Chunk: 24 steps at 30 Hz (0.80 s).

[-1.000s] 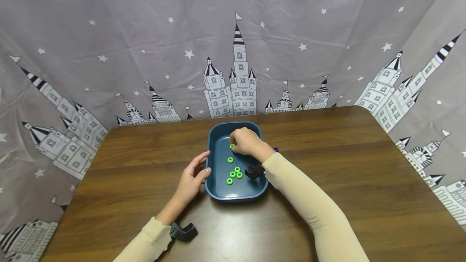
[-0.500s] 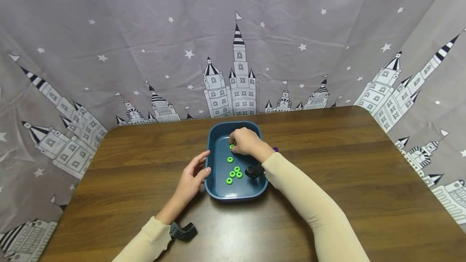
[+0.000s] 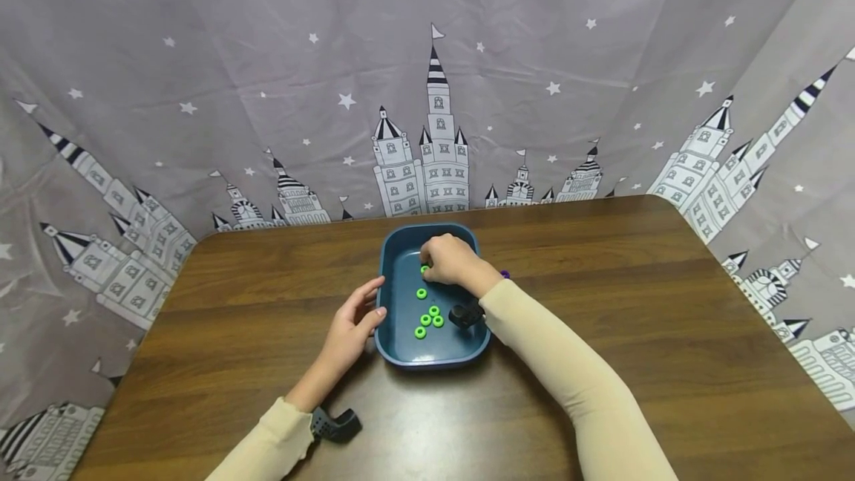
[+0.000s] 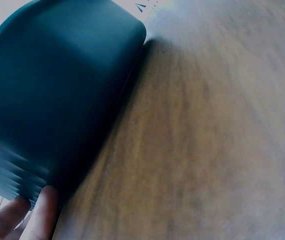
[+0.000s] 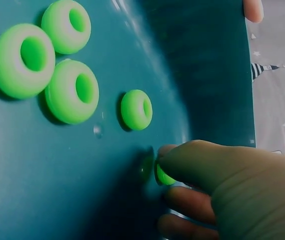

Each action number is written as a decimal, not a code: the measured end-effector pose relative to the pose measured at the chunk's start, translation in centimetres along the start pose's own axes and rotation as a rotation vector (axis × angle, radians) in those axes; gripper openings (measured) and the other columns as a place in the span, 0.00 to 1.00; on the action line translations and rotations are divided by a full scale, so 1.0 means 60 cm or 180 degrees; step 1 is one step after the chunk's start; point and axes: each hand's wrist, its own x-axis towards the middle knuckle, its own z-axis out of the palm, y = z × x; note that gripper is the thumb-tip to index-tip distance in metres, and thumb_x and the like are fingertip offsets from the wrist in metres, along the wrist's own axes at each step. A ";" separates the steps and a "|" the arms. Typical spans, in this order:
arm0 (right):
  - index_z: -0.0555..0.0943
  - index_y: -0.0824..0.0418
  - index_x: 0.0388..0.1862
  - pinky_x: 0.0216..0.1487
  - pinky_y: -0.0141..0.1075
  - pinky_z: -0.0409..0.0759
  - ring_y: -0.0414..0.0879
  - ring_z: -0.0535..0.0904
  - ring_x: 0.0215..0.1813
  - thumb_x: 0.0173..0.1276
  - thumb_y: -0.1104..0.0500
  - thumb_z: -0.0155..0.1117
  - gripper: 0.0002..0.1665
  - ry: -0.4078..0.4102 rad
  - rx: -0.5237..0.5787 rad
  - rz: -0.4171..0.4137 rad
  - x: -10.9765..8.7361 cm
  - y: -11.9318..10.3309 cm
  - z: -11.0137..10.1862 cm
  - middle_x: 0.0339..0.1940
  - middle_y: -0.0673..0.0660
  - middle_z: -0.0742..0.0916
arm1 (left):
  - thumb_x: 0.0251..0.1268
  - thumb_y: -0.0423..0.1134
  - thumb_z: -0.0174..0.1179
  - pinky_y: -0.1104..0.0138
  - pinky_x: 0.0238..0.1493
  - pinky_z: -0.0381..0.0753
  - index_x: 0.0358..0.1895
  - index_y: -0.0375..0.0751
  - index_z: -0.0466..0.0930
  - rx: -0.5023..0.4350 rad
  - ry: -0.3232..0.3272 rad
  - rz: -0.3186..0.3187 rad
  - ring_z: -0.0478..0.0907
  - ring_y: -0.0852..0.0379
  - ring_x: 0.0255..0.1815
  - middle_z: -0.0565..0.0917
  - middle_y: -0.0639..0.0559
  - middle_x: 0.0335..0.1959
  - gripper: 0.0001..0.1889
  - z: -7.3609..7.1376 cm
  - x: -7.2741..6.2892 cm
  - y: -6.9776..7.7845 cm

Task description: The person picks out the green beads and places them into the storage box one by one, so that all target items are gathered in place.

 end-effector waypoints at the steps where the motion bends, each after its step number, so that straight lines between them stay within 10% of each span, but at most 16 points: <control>1: 0.88 0.62 0.49 0.40 0.36 0.84 0.43 0.83 0.36 0.65 0.57 0.73 0.15 0.0009 -0.0005 -0.0002 0.000 0.000 0.000 0.37 0.56 0.90 | 0.72 0.31 0.58 0.62 0.43 0.90 0.73 0.42 0.70 -0.0007 -0.0001 0.0006 0.80 0.32 0.63 0.77 0.28 0.66 0.27 0.000 0.000 0.000; 24: 0.86 0.69 0.52 0.47 0.45 0.89 0.53 0.89 0.46 0.64 0.60 0.72 0.19 0.0378 0.0166 -0.0190 -0.081 0.024 -0.095 0.44 0.63 0.92 | 0.72 0.31 0.59 0.60 0.44 0.90 0.72 0.40 0.71 0.0062 0.0052 0.0044 0.80 0.32 0.63 0.77 0.28 0.65 0.26 0.001 0.000 0.000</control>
